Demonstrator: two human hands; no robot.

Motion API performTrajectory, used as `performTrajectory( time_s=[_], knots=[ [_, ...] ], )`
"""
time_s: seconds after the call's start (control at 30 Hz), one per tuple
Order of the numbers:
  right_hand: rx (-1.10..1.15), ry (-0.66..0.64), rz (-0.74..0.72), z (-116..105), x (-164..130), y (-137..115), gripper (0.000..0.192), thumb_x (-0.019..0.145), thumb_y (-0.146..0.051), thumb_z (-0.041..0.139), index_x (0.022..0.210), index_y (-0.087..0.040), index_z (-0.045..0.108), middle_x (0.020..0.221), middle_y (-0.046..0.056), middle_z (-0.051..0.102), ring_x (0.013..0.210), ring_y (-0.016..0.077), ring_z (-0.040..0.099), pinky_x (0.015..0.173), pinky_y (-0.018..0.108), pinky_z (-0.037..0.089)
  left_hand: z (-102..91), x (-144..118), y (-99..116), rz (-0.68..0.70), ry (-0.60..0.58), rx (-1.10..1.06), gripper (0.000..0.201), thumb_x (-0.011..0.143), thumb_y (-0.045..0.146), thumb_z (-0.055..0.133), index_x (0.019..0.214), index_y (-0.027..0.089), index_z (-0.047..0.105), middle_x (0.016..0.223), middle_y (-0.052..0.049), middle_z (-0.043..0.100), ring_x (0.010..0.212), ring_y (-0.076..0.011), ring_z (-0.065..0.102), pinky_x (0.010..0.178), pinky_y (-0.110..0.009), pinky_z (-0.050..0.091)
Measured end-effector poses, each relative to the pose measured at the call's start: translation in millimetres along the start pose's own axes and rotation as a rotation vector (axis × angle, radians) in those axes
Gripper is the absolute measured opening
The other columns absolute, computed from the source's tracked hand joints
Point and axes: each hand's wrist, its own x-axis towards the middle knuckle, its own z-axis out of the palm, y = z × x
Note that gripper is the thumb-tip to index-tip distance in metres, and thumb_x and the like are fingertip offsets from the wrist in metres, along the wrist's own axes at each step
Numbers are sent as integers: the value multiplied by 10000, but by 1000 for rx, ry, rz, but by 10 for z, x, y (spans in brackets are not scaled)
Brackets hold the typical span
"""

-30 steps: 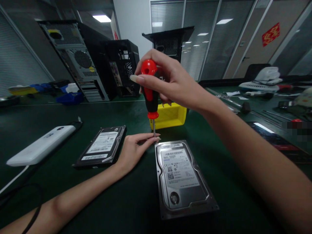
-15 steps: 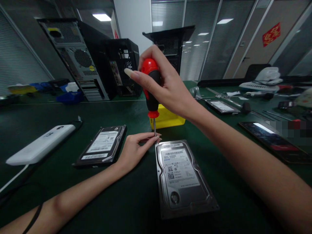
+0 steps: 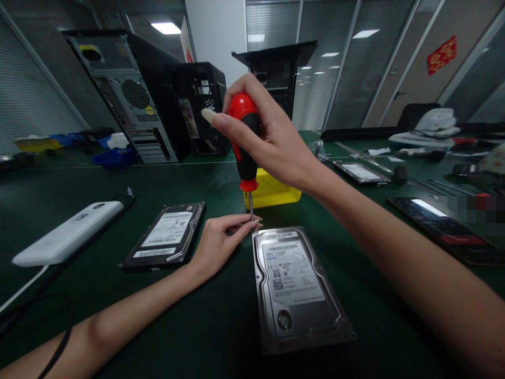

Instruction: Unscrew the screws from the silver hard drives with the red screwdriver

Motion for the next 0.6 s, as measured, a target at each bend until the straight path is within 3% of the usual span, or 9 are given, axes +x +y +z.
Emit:
performTrajectory(
  time_s=[0.23, 0.6],
  knots=[
    [-21, -29, -13, -8, 1, 36, 246, 919, -378, 332, 1022, -163, 391, 890, -9, 493, 830, 82, 535, 764, 218, 406, 0, -1, 1, 9, 6, 14, 237, 841, 308, 557, 980, 175, 696, 926, -35, 731, 853, -195, 683, 792, -296, 545],
    [-29, -47, -51, -34, 8, 28, 260, 886, -388, 387, 1015, -162, 393, 945, -13, 507, 849, 75, 532, 755, 211, 404, -4, -4, 7, -10, -1, 6, 237, 840, 305, 560, 985, 174, 693, 932, -35, 730, 857, -191, 684, 794, -294, 549]
  ],
)
